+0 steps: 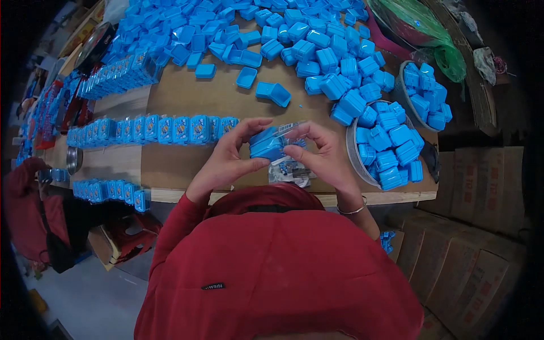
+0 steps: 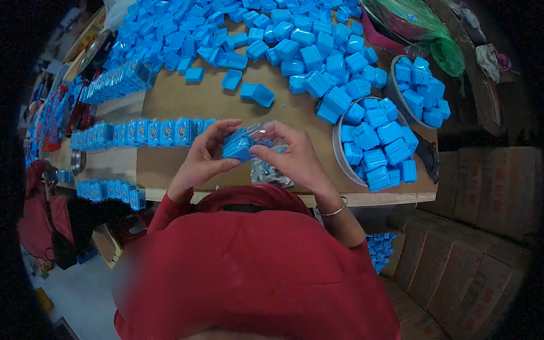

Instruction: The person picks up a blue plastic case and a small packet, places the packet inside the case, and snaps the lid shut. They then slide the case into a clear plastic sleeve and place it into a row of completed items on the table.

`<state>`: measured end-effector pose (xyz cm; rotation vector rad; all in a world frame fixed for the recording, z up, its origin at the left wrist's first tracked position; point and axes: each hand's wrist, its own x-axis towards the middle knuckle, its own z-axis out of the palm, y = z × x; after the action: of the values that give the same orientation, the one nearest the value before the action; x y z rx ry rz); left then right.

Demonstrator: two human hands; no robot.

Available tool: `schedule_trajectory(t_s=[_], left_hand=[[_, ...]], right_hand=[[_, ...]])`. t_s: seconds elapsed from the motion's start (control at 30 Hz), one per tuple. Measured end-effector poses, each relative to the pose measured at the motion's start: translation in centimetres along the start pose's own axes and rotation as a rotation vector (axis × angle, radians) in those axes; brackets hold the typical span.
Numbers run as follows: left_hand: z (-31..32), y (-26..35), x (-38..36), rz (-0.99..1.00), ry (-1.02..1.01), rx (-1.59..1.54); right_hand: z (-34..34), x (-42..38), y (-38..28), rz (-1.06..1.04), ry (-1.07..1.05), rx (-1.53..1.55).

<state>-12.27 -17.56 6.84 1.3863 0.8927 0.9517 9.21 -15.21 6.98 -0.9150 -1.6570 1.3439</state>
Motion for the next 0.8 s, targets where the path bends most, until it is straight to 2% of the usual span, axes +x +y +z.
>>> schedule_trajectory(t_s=[0.17,0.27,0.37,0.47,0.57,0.8], left_hand=[[0.5,-0.8,0.3,-0.074,0.04,-0.288],[1.8,-1.6,0.4,-0.103,0.064,-0.52],[2.7,-1.6,0.4,-0.209,0.099,-0.624],[2.0,-1.3,1.6,-0.314,0.026,-0.625],[2.4,-1.1,1.9,-0.306,0.081,-0.483],[3.8,-0.8,0.3,-0.324,0.154,-0.432]], right_hand=[[0.4,0.1,-1.3,-0.126,0.077,-0.249],[0.5,0.5,-1.9,-0.238,0.006,-0.613],[1.3,0.6,-0.8,-0.341,0.03,-0.704],[1.7,0.4,-0.4,-0.321,-0.063,-0.683],[1.5,0.5,0.0,-0.379,-0.009,-0.695],[0.3,0.2,-0.2,-0.354,-0.005,-0.574]])
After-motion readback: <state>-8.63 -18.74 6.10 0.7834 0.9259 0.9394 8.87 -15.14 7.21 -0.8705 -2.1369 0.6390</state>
